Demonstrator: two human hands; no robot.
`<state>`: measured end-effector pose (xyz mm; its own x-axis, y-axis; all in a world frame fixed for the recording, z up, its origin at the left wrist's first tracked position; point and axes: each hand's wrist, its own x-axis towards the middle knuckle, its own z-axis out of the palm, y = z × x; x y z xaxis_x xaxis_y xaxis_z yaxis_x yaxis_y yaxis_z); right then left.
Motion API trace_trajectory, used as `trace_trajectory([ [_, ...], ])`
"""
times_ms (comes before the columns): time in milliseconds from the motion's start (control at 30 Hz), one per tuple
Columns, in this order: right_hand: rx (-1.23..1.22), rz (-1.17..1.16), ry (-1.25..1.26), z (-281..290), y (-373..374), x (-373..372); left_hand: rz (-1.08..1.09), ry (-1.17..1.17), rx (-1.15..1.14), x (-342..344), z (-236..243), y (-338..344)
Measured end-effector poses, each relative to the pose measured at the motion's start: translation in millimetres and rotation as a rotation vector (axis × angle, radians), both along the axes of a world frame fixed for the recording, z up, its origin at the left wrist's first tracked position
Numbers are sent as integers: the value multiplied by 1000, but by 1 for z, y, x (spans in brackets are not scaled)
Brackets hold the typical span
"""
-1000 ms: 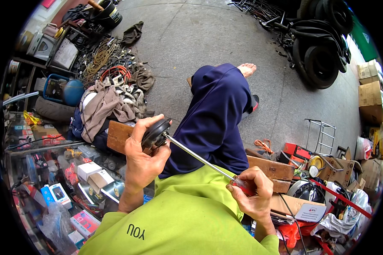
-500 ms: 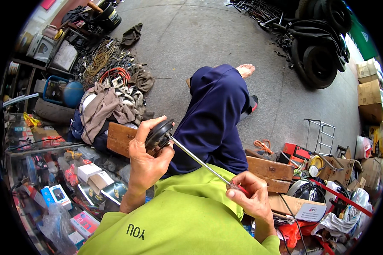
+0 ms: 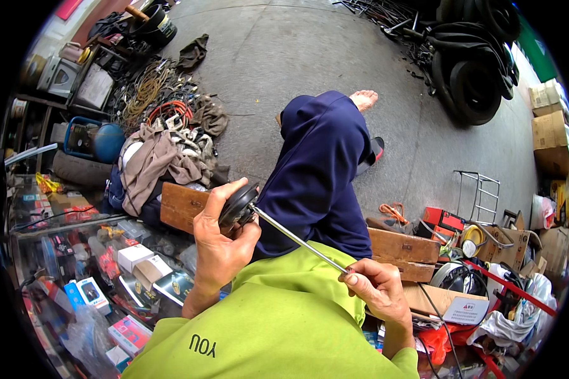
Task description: The person sits on the floor and uses a screwdriver to work on a small mechanical part, then switches to a larger black plastic component. They manipulate the parts with both hands, turning them over and adjusting screws.
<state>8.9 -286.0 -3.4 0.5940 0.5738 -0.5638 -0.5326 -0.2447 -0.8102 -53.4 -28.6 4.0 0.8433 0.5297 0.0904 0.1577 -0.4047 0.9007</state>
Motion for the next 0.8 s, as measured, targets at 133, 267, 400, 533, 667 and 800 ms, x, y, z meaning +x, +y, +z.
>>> trace_trajectory([
  [133, -18, -46, -160, 5, 10, 1, 34, 11, -118, 1, -5, -2],
  [267, -148, 62, -726, 6, 12, 7, 57, 47, -62, 2, -3, -3],
  [400, -251, 128, -775, 13, 13, 12, 68, 50, -38, 0, -2, -5],
  [533, -44, 28, -334, 3, 0, 6, 36, 11, -6, -1, -4, -4],
  [667, -70, 38, -289, 7, 3, 5, 47, 106, -88, 2, -1, -4],
  [800, -91, 51, -687, 7, 12, 11, 98, -18, -125, 3, -11, -1],
])
